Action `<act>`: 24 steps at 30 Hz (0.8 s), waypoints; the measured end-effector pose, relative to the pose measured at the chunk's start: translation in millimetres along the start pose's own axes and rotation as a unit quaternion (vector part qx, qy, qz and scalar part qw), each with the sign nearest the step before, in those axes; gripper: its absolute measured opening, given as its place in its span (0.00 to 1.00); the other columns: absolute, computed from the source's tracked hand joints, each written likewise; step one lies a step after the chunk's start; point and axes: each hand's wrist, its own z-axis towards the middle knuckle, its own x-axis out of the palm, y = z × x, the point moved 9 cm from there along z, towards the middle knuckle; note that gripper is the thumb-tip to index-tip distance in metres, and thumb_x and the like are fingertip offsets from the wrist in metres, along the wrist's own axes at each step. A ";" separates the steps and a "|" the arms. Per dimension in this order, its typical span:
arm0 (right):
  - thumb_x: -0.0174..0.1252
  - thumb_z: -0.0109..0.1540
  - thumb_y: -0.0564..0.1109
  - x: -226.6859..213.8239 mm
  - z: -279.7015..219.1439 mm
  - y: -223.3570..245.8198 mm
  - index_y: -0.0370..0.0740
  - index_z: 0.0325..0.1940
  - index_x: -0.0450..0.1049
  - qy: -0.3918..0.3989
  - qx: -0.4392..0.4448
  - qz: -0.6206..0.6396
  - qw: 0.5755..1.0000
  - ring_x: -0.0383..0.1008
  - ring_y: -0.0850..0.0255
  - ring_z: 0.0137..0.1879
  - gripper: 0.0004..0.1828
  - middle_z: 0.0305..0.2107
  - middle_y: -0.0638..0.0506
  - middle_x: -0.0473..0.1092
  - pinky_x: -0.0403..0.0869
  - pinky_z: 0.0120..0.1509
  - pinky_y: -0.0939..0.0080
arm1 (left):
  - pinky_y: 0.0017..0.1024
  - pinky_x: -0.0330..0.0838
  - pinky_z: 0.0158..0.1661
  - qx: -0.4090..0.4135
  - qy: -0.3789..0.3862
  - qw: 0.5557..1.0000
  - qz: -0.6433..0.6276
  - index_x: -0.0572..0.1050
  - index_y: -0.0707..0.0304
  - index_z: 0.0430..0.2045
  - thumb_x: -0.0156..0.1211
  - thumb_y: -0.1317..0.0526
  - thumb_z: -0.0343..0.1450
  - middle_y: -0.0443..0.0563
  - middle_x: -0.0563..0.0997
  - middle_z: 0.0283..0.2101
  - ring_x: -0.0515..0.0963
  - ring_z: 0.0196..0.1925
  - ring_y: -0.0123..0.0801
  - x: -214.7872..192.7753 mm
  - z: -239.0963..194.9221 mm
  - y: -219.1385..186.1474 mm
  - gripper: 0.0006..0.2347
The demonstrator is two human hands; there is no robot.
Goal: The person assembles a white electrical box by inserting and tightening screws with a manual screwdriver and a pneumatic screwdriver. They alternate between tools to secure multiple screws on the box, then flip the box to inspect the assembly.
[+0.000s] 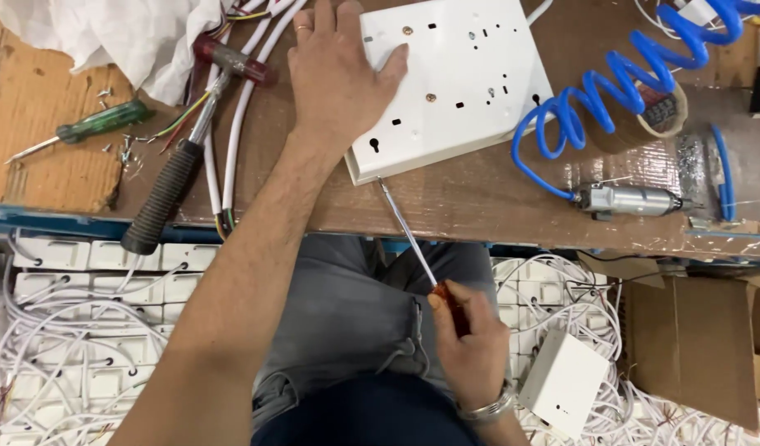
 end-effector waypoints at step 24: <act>0.48 0.72 0.48 83.8 -42.2 -86.0 0.34 0.47 0.63 0.258 0.418 0.661 0.567 0.54 0.72 0.15 0.13 0.32 0.46 0.69 0.52 0.11 0.72 | 0.49 0.76 0.36 0.003 0.009 1.000 0.028 0.69 0.74 0.54 0.72 0.46 0.70 0.66 0.69 0.53 0.71 0.53 0.53 6.0 -1.6 0.3 0.30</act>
